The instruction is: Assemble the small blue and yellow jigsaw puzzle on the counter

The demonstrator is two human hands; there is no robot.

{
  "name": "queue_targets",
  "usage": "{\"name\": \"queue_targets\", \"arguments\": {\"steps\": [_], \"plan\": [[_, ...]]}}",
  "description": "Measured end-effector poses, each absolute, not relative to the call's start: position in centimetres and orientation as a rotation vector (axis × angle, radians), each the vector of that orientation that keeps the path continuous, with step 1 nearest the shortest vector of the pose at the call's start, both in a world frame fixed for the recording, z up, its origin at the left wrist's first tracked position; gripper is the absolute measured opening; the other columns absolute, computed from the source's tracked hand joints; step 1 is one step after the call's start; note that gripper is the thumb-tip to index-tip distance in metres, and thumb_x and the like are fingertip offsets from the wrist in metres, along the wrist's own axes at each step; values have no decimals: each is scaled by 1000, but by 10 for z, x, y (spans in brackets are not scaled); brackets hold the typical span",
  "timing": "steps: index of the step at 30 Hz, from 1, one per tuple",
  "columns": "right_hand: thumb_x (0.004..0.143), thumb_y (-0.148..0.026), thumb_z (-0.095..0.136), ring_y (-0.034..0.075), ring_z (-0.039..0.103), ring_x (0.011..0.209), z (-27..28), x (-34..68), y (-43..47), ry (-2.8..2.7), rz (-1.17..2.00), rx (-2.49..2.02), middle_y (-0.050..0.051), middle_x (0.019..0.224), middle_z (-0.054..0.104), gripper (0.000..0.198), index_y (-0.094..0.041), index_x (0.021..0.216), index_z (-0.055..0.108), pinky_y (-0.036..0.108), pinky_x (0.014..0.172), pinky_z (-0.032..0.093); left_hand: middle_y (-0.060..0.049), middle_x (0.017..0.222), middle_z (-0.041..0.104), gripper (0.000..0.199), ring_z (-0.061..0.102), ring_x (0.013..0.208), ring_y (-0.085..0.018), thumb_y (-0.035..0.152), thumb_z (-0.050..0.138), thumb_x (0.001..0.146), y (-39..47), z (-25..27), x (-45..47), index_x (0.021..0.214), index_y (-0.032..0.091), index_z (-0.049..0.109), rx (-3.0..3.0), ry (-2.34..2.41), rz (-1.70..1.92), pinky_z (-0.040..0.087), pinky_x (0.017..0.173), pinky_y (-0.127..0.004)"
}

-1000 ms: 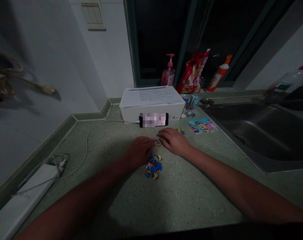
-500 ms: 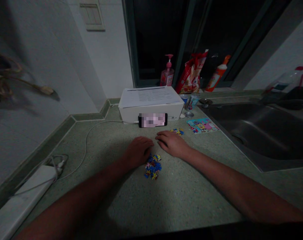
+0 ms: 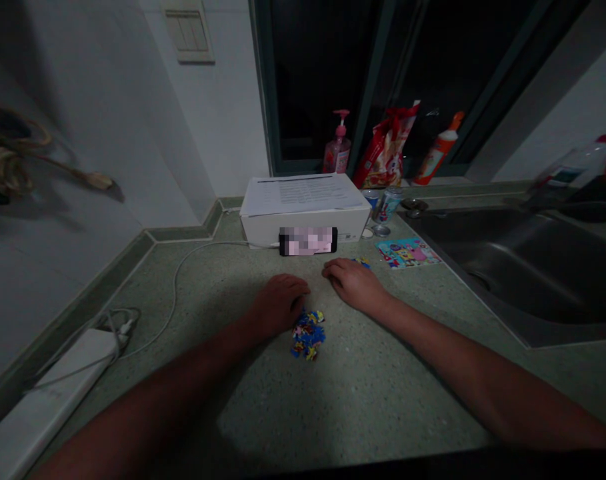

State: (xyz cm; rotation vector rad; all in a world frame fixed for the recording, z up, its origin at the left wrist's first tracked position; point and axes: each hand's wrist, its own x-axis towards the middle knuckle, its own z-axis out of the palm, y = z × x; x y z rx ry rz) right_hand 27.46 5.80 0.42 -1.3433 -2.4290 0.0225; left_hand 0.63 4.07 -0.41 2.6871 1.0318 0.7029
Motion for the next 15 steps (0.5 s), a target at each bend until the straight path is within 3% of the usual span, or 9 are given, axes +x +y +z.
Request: {"name": "queue_targets", "arguments": {"steps": [4,10,15], "plan": [[105,-6,63,28,78,113,5,276,59,-2394,12,-1384,12,124,84,27,-21,115,83,42,101,60,-11,129,84,31,76,123,-31,9,64,98,39,-2,7,122,20,80,2659,1070,674,58,118,-54],[104,-4,62,29,77,117,6,277,60,-2363,15,-1356,12,126,84,31,-21,119,82,42,103,60,-10,121,83,55,76,118,-29,-5,55,82,39,4,5,125,20,79,2465,1345,768,63,112,-48],[104,-6,63,28,77,118,7,274,58,-2393,29,-1350,13,126,84,30,-20,122,82,42,105,59,-7,103,83,45,78,106,-28,-2,57,87,36,16,8,115,21,83,2400,1417,607,63,105,-44]]}}
